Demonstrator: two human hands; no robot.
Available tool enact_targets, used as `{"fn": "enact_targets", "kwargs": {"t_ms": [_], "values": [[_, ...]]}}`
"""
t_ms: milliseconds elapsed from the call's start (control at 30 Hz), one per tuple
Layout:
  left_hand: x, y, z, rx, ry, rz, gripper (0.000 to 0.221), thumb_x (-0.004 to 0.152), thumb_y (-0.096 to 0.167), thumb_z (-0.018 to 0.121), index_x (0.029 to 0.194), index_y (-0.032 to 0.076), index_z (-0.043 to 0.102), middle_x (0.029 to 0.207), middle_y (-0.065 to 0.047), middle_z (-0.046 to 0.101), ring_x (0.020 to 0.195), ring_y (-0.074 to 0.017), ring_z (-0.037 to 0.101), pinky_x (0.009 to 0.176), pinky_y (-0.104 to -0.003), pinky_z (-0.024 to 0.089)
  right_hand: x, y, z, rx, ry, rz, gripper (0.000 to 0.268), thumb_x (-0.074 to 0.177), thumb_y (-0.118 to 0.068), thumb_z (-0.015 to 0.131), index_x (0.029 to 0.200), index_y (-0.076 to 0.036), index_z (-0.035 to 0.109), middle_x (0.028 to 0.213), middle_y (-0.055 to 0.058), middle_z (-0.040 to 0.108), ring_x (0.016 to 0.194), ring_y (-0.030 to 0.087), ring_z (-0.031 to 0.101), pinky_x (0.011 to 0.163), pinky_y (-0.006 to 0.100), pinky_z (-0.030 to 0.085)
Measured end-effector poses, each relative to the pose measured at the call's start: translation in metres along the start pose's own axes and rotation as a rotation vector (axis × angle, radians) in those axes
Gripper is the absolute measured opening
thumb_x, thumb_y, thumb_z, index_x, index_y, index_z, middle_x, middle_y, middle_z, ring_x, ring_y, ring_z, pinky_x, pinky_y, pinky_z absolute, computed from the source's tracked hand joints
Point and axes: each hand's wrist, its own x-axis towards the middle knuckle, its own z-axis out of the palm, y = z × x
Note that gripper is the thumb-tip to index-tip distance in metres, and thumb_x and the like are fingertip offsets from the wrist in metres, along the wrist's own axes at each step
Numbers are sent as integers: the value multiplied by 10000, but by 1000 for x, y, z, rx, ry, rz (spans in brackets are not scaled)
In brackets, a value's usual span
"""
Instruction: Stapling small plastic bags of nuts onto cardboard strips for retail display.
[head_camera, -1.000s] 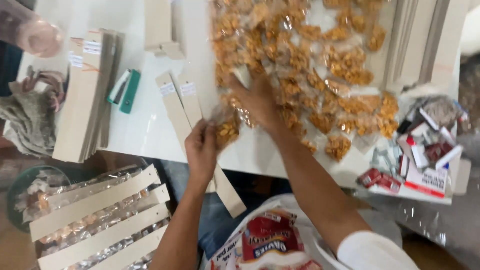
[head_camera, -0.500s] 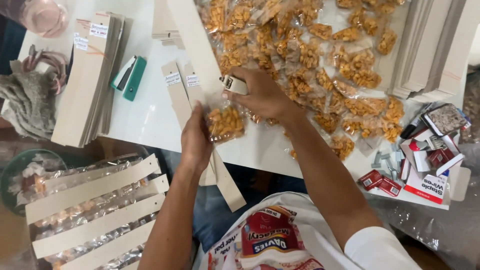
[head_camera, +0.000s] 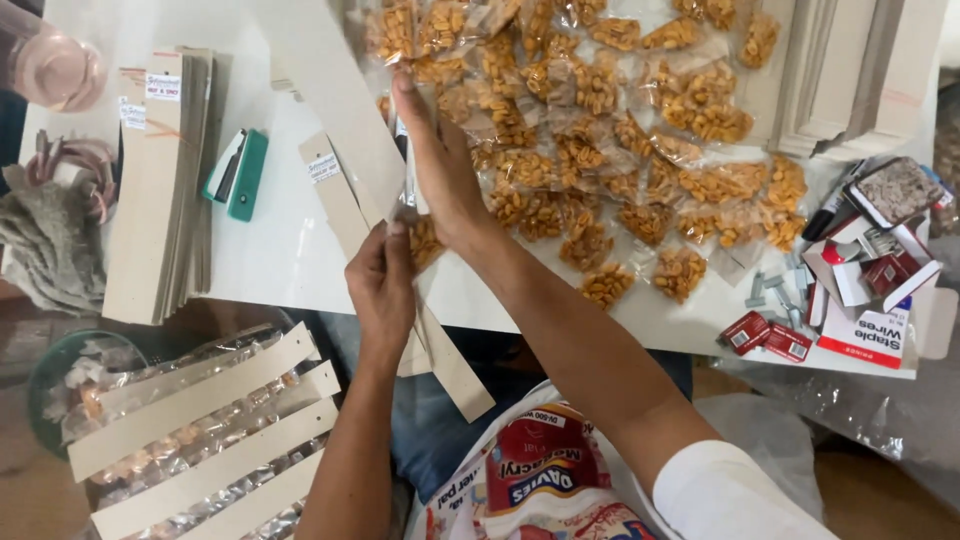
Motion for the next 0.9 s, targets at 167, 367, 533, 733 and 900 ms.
{"fn": "enact_targets", "kwargs": {"t_ms": [167,367,533,733,900], "values": [[-6,-20,0,-20,-62,-15,309,1079,274,521,1084,47,730,937,1,688,892,-93,591,728,-265,483,16,41,-5,-49,-27,-109,530,956,-601,390,578,-236,320,493,-94,294,406,80,263,414,287,209],[4,-36,5,-128,145,-196,287,1097,203,539,828,156,630,588,87,453,595,-39,397,585,-221,347,78,90,-64,-955,95,-455,557,903,-691,658,1127,-182,680,1027,109,764,1002,332,746,844,467,584],[4,-16,6,-487,236,-671,634,1009,288,605,1539,9,396,1565,-302,399,1444,-441,408,1145,-580,361,65,67,-109,-789,6,-253,400,921,-385,739,1207,-113,670,1105,184,737,1105,386,701,891,483,542],[21,1,9,-627,128,-712,708,987,457,548,1567,84,382,1608,-253,358,1463,-433,386,1172,-594,301,22,26,-79,-824,-456,-94,366,888,-478,779,972,-128,721,888,81,736,825,250,707,740,384,517],[13,-2,1,-421,-17,-570,723,995,575,402,1493,55,465,1461,-246,475,1356,-390,445,1131,-577,295,27,32,-71,-920,-431,-47,286,838,-379,757,1049,-187,738,904,43,776,873,262,761,768,403,550]]}}
